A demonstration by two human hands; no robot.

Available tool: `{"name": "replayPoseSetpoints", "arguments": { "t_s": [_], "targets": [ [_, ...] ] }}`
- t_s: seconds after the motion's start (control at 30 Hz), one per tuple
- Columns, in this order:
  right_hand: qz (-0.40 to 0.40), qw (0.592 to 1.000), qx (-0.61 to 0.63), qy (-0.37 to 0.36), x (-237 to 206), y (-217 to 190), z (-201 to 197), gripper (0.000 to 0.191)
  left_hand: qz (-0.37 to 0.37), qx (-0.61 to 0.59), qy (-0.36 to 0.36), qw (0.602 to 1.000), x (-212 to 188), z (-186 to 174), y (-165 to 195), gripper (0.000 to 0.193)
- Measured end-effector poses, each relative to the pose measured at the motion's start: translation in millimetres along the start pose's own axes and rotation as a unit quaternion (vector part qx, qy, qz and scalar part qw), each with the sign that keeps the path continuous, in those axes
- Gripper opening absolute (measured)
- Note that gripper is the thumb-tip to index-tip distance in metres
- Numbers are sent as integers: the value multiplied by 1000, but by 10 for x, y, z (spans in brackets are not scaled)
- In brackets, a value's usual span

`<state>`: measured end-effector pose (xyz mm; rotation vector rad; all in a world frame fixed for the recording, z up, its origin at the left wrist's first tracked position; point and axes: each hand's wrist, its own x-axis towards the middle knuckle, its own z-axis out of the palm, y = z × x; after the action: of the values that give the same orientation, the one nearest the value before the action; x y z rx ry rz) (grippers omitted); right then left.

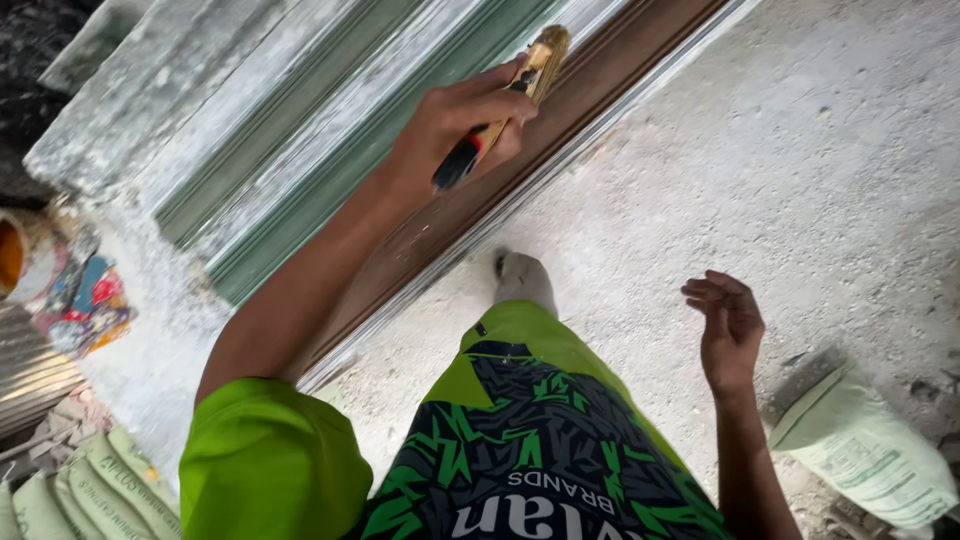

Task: The person handles long decorative plaster mold strips on a work table, brushing their surfaces with a wide brush and scraping residue off with a small hand tool. They then scrape dried plaster out of a terracotta bowl, dip the brush in an orange liquid, and finally work with a small pink bowl and tool.

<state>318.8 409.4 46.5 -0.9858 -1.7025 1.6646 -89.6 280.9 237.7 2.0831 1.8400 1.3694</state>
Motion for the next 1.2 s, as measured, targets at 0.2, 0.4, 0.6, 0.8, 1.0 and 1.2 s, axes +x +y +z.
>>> {"name": "replayPoseSetpoints", "arguments": {
  "t_s": [0.2,0.4,0.6,0.8,1.0,1.2],
  "targets": [
    [36,999,4,21,943,151,-591,24,120,18,224,967,1010,959,-689,19],
    [71,995,-35,59,2213,154,-1527,25,83,-34,111,990,2482,1718,-1517,12],
    [98,986,14,132,3459,1,-2470,28,-120,-176,7,977,3892,2438,-2013,27],
    [86,984,59,147,4864,235,-3312,29,60,-125,202,969,5193,3302,-2480,30],
    [64,994,26,78,6222,239,-4484,29,33,-29,183,982,6546,4236,-2825,27],
    [65,996,-45,41,7831,-107,-5505,31,120,93,231,961,7928,4963,-3384,24]
  ]
}}
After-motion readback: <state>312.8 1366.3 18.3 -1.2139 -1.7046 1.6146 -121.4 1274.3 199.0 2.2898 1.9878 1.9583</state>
